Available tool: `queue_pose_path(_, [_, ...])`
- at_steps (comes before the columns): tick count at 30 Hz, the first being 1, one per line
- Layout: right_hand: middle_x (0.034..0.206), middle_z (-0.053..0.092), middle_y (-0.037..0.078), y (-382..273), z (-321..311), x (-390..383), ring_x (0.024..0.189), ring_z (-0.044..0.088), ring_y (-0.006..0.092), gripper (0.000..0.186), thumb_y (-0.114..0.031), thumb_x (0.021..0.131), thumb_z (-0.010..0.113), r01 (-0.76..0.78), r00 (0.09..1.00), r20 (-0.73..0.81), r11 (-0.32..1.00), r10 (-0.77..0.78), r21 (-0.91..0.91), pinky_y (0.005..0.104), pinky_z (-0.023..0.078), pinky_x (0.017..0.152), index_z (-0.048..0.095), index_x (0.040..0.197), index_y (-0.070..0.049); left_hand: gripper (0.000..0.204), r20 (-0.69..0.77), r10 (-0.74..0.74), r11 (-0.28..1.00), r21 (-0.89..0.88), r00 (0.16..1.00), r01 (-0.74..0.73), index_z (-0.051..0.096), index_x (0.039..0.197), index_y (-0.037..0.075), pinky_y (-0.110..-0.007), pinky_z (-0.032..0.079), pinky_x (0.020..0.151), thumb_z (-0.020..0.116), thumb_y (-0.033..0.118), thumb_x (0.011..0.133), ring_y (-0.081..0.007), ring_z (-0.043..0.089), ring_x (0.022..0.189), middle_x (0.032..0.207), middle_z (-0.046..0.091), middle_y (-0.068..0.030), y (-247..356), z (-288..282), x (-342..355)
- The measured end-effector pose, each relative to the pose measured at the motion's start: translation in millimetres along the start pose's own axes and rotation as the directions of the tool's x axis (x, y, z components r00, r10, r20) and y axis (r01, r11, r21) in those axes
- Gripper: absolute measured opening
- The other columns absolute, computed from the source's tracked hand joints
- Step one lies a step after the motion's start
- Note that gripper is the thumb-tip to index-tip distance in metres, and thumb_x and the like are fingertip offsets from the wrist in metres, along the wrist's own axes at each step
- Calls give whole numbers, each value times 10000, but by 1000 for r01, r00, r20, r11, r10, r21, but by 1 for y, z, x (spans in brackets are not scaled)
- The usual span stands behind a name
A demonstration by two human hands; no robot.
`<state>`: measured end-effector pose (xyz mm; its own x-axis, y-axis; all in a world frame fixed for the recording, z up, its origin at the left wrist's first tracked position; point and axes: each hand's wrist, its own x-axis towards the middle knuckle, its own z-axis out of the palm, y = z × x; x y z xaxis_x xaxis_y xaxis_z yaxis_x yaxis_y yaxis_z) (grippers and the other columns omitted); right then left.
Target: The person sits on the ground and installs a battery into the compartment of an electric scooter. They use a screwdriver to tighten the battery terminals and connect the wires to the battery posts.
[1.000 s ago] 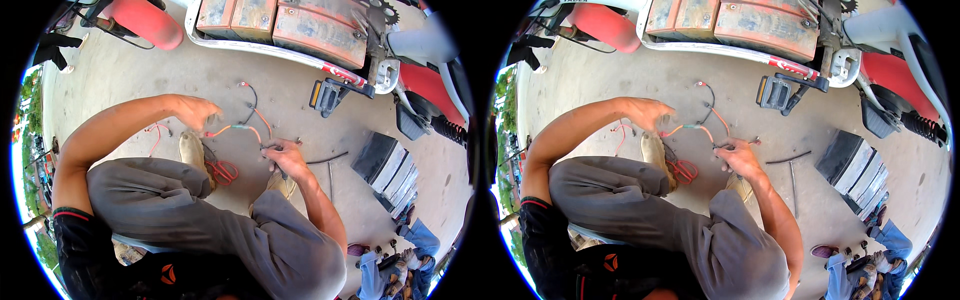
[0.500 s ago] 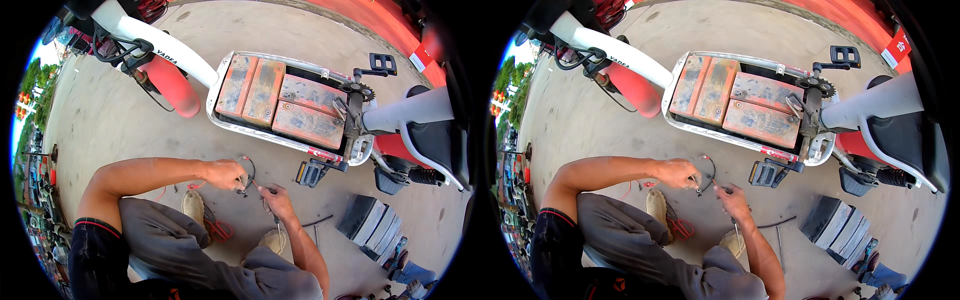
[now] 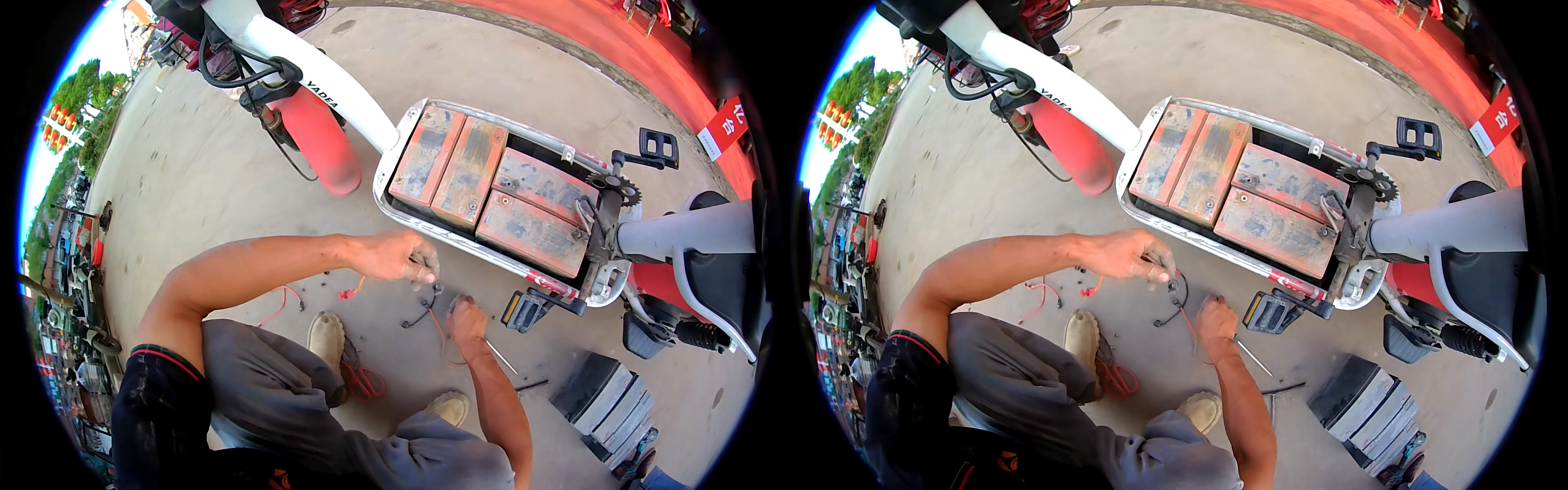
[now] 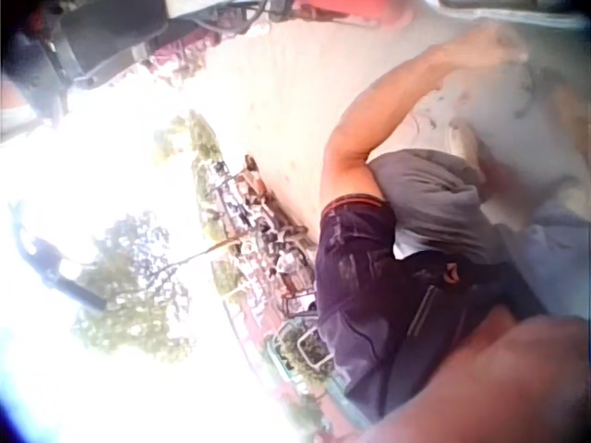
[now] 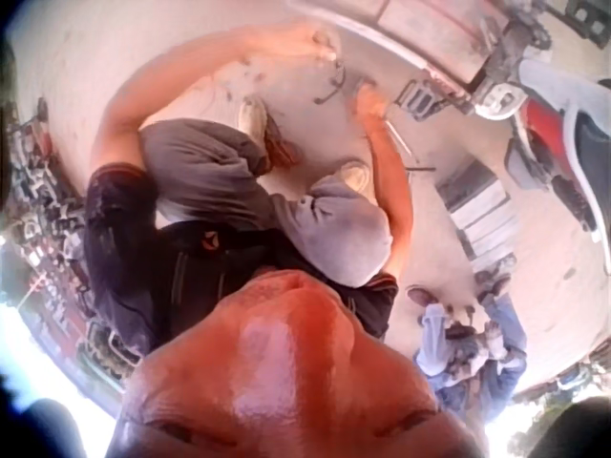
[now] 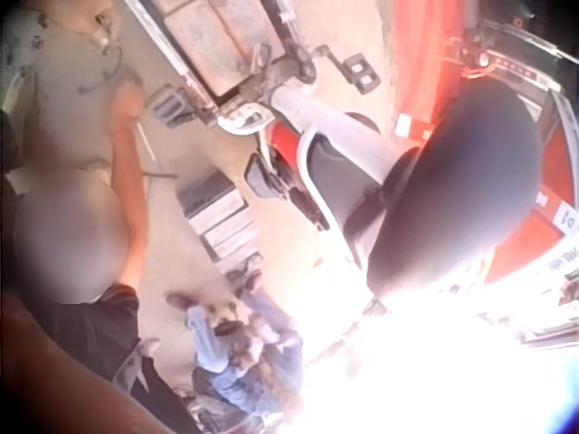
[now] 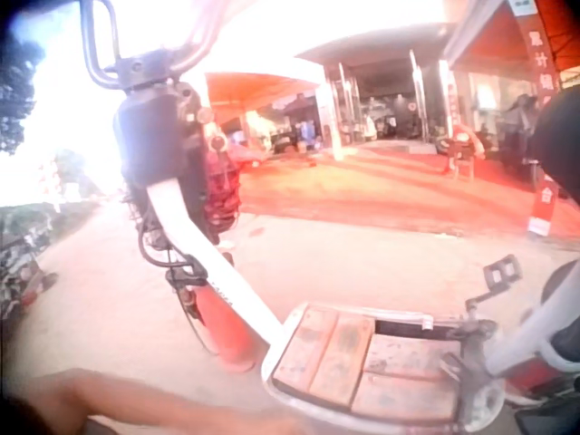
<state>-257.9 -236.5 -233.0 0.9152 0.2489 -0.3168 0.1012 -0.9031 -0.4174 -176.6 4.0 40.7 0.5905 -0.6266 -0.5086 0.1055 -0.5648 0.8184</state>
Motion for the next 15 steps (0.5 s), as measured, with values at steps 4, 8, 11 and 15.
queue_pose_path(4, [1050, 756, 209, -15, -34, 0, 990, 742, 431, 351, -224, 851, 802, -59, 996, -55, 996, 63, 70, 515, 612, 853, 662, 1119, -45, 256, -179, -30, 992, -129, 983, 7, 714, 1157, 14, -264, 427, 582, 698, 245, 1049, -70, 546, 667, 859, 716, -46, 22, -29, -9])
queue_pose_path(8, [1061, 756, 220, 2, -11, 15, 956, 748, 430, 304, -187, 844, 773, 38, 996, -82, 999, -37, 11, 502, 617, 837, 668, 1075, -20, 334, -230, -45, 988, -156, 972, 9, 713, 1173, 13, -257, 351, 516, 713, 313, 1027, -75, 478, 597, 847, 707, -50, 37, -41, -9])
queue_pose_path(11, [1069, 753, 218, -4, -16, 13, 906, 756, 431, 254, -160, 855, 737, 98, 993, -69, 995, -99, -17, 491, 627, 810, 666, 1042, -4, 334, -244, -77, 982, -187, 967, 31, 714, 1173, 15, -261, 347, 515, 712, 311, 1019, -76, 469, 594, 861, 710, -52, 31, -41, -14])
queue_pose_path(15, [997, 749, 250, -27, -47, -5, 954, 742, 428, 223, -151, 830, 757, 85, 996, -39, 990, -81, 112, 481, 605, 825, 676, 970, 2, 297, -248, -83, 989, -140, 965, 49, 713, 1174, 21, -269, 363, 517, 686, 281, 1033, -79, 470, 593, 850, 713, -44, 29, -42, -13])
